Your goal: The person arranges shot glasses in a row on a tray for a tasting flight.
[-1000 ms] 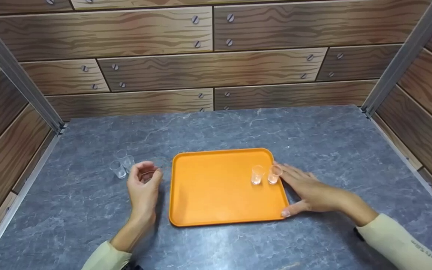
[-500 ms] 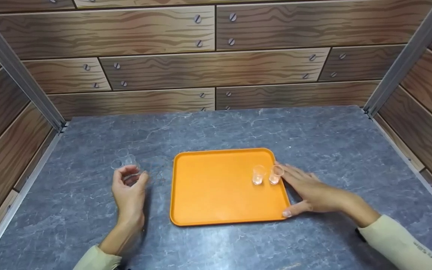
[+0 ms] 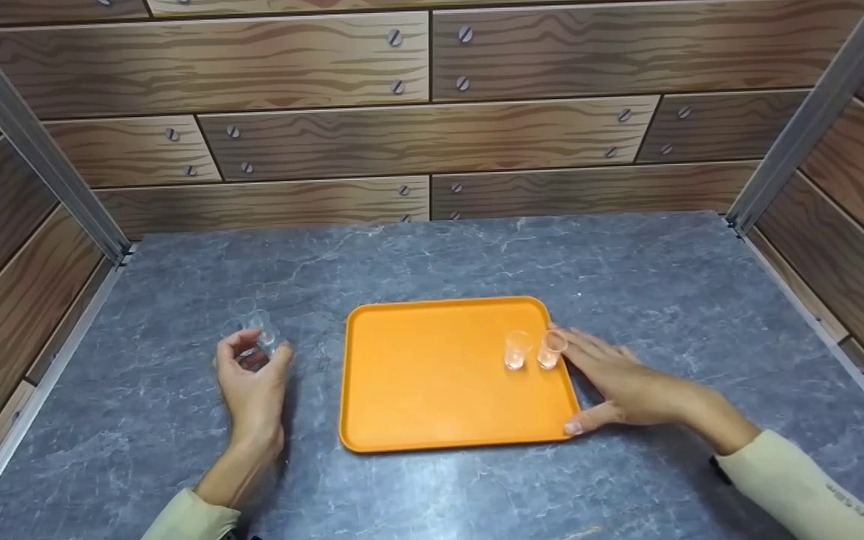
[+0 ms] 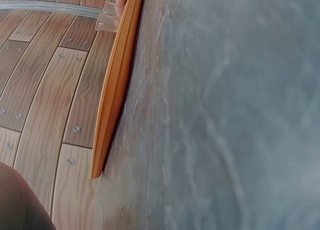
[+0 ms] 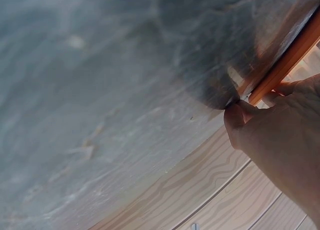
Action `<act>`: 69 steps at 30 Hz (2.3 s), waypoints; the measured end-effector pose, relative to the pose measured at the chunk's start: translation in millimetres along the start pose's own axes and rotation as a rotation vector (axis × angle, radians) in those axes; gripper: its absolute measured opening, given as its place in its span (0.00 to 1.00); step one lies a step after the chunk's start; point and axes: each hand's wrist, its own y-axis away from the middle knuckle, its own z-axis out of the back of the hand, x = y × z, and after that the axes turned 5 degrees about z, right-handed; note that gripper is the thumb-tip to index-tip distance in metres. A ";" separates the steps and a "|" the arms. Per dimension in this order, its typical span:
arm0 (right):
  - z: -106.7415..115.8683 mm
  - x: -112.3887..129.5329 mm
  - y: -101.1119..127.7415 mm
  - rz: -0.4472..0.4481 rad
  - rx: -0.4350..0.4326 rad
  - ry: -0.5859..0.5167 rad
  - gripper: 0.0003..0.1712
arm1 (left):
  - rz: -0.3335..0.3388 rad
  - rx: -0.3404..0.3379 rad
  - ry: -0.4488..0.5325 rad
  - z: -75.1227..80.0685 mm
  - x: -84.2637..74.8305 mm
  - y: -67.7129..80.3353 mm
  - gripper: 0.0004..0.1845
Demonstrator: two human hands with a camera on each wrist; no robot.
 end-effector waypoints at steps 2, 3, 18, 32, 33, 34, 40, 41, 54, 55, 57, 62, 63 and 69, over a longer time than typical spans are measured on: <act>-0.2 -0.2 -0.2 0.002 -0.003 0.002 0.68 | 0.003 -0.009 -0.006 0.1 0.6 -1.0 0.26; -0.2 -0.1 -0.3 0.005 -0.004 0.003 0.68 | 0.006 -0.011 -0.010 0.1 0.7 -1.5 0.27; 0.0 0.5 0.7 0.013 -0.006 -0.012 0.67 | 0.088 0.076 -0.005 1.1 5.5 -12.9 0.33; -0.2 0.8 -0.1 0.002 0.001 -0.016 0.67 | 0.077 0.054 -0.067 4.4 11.4 -24.3 0.27; -0.2 0.6 0.0 0.003 0.002 -0.017 0.67 | 0.075 0.051 -0.073 4.7 11.9 -25.2 0.26; -0.1 0.4 0.1 0.003 0.002 -0.016 0.67 | 0.072 0.049 -0.077 4.6 12.4 -25.8 0.26; 0.4 0.1 0.0 0.002 0.001 -0.011 0.67 | 0.059 0.042 -0.106 4.5 13.7 -27.5 0.23; 0.3 0.1 -0.2 0.003 0.001 -0.007 0.67 | 0.057 0.041 -0.106 4.6 13.7 -27.6 0.22; 0.8 -0.7 0.1 0.003 0.012 -0.024 0.67 | 0.045 0.049 -0.038 10.2 12.4 -24.1 0.21; 0.7 -0.7 0.0 0.002 0.011 -0.024 0.67 | 0.041 0.048 -0.039 10.3 12.0 -23.7 0.21; 0.6 -0.5 0.1 0.003 0.009 -0.023 0.67 | 0.031 0.046 -0.039 9.8 11.0 -22.6 0.20; -0.1 0.1 1.2 0.002 0.001 -0.004 0.67 | 0.007 0.057 -0.039 6.9 8.5 -19.0 0.19; -0.1 0.3 1.3 0.004 0.000 0.000 0.67 | 0.001 0.057 -0.041 6.3 7.9 -18.2 0.18; 1.2 1.1 1.1 0.004 0.001 -0.006 0.67 | -0.058 0.075 -0.031 3.8 4.8 -13.8 0.18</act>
